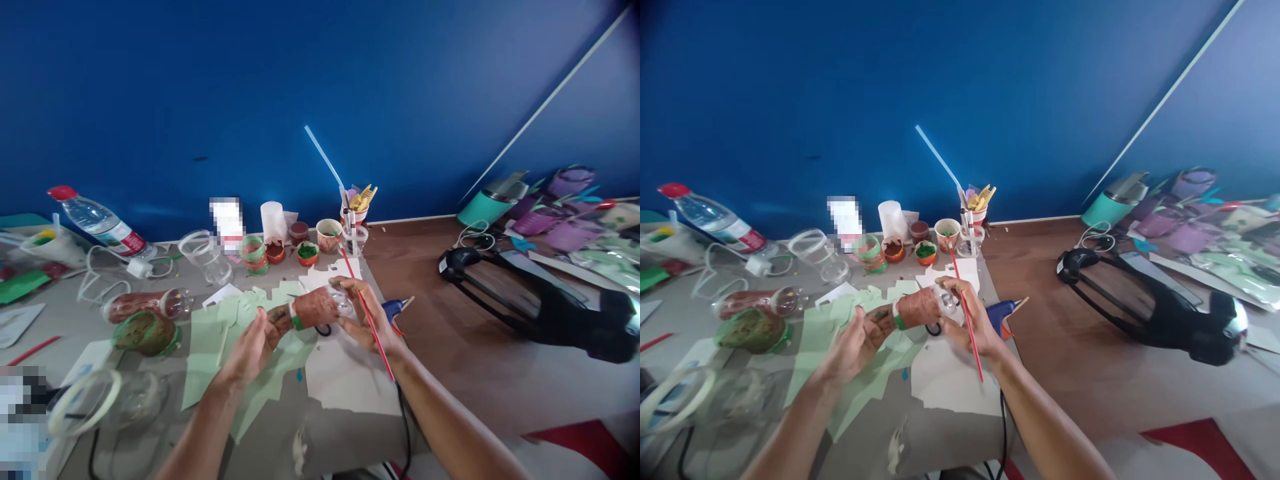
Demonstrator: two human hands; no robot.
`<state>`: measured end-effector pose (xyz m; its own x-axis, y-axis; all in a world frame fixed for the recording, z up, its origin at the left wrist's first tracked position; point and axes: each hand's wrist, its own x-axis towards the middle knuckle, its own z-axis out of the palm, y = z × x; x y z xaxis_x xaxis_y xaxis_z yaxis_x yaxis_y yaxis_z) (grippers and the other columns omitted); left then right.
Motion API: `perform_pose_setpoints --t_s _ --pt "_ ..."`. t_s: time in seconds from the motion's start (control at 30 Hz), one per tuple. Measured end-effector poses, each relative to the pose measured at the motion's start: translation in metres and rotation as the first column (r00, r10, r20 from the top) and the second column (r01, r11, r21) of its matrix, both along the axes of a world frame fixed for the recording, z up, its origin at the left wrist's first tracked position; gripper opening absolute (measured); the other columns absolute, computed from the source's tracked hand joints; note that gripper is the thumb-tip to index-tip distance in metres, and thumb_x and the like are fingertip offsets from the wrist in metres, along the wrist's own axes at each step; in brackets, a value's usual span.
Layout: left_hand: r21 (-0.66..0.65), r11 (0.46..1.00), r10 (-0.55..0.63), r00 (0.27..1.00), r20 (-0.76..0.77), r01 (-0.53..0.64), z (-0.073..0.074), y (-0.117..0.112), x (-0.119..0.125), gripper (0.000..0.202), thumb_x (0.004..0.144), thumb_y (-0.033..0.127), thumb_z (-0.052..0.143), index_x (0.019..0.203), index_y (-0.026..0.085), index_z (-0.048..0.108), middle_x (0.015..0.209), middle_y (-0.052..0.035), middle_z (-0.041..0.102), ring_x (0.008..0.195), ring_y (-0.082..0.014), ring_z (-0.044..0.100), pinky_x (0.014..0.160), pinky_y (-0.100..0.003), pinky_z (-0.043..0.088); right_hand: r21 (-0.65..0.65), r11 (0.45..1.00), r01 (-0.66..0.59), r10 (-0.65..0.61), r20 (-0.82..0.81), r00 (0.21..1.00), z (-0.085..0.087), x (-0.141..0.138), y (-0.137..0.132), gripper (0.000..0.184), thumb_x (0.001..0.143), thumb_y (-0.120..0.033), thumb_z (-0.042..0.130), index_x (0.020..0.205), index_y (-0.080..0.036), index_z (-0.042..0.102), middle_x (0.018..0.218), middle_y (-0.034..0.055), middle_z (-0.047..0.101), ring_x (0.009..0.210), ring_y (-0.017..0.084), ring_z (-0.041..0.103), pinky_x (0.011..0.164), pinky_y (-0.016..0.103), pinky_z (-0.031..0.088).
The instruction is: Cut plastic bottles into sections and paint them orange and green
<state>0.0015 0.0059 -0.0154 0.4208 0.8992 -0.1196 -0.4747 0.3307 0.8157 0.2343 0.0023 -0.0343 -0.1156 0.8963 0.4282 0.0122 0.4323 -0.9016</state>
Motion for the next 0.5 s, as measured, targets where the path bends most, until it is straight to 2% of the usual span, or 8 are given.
perform_pose_setpoints --t_s 0.13,0.27,0.4,0.5 --pt "-0.173 0.978 -0.088 0.984 0.153 0.114 0.005 0.002 -0.007 0.066 0.09 0.062 0.037 0.109 0.006 0.068 0.109 -0.0185 0.072 0.108 -0.0271 0.065 0.103 -0.039 0.042 0.01 0.998 -0.06 0.061 -0.033 0.998 0.001 0.002 0.001 0.05 0.079 -0.033 0.069 0.122 -0.028 0.045 0.135 0.0122 0.05 0.13 0.029 0.045 0.109 0.049 0.033" --pt "-0.257 0.943 -0.147 0.958 0.247 0.211 0.009 0.002 -0.015 0.074 0.093 0.06 0.024 0.104 0.003 0.069 0.1 -0.0209 0.073 0.094 -0.026 0.07 0.092 -0.037 0.05 0.021 0.99 -0.137 0.138 -0.053 0.989 0.003 0.004 0.001 0.044 0.082 -0.032 0.063 0.121 -0.027 0.043 0.135 0.012 0.048 0.131 0.027 0.044 0.108 0.048 0.033" --pt "-0.229 0.952 -0.153 0.965 0.215 0.202 0.01 0.001 -0.01 0.08 0.09 0.067 0.024 0.108 0.002 0.068 0.106 -0.023 0.071 0.101 -0.0296 0.067 0.101 -0.044 0.043 0.034 0.996 -0.086 0.086 0.008 0.996 0.004 0.003 0.001 0.04 0.08 -0.03 0.065 0.115 -0.026 0.046 0.134 0.0122 0.05 0.132 0.029 0.041 0.109 0.05 0.029" --pt "-0.083 0.995 -0.05 0.991 0.123 0.061 0.006 0.001 -0.001 0.075 0.085 0.072 0.032 0.108 0.011 0.07 0.111 -0.0179 0.07 0.114 -0.0305 0.061 0.107 -0.046 0.038 0.074 0.997 0.039 -0.039 0.007 0.999 0.006 0.001 0.0 0.043 0.08 -0.034 0.065 0.118 -0.025 0.047 0.135 0.0125 0.05 0.136 0.03 0.036 0.112 0.053 0.023"
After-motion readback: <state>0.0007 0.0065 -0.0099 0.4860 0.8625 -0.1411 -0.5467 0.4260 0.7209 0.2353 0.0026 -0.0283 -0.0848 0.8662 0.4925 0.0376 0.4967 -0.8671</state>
